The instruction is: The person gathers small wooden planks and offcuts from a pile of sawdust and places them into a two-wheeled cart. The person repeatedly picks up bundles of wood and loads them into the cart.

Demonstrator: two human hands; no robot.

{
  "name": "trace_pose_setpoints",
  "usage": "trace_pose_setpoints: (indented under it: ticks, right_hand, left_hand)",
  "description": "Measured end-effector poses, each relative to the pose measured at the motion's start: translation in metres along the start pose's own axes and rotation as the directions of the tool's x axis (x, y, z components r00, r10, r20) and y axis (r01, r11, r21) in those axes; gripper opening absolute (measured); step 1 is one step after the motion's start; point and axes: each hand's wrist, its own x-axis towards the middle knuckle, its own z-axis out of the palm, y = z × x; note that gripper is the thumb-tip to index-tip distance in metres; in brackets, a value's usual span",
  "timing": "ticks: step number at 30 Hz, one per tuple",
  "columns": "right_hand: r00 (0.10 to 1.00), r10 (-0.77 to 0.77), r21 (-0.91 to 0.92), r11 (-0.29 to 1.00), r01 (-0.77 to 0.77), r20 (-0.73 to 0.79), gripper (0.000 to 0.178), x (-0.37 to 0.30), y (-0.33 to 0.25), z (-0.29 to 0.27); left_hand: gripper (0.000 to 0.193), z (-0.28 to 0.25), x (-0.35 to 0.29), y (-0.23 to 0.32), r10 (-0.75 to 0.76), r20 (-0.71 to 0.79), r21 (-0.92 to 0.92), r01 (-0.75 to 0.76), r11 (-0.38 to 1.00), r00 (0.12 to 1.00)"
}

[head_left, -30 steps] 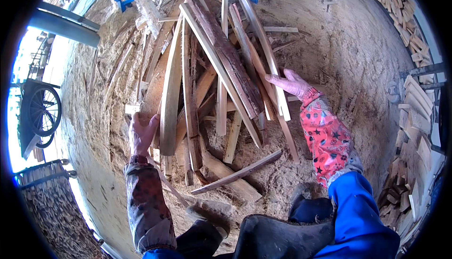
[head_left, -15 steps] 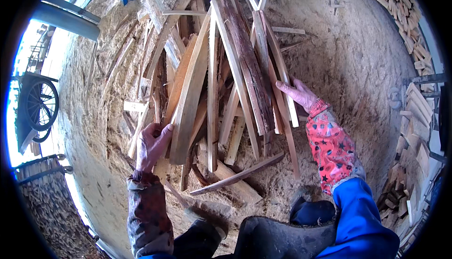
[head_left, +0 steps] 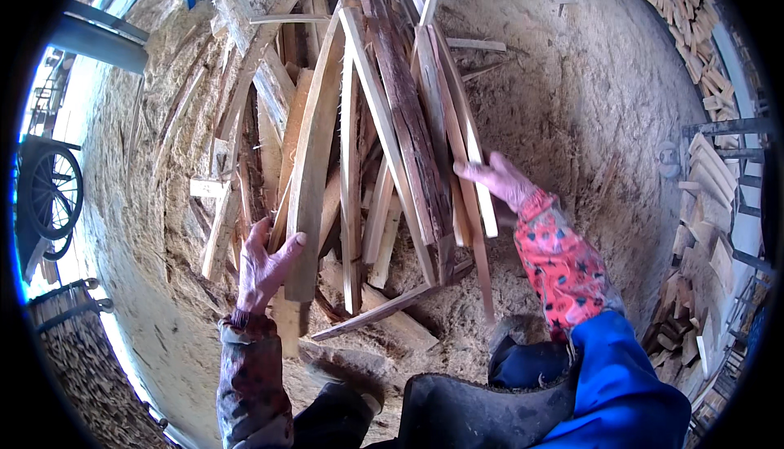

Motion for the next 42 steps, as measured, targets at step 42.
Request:
trace_pose_setpoints:
  ticks: [42]
  right_hand:
    - [0.996, 0.031, 0.476, 0.877, -0.069, 0.088, 0.074, -0.054, 0.089, 0.054]
  left_hand:
    - [0.055, 0.156, -0.014, 0.010, -0.108, 0.410, -0.586, 0.352, 0.730, 0.906]
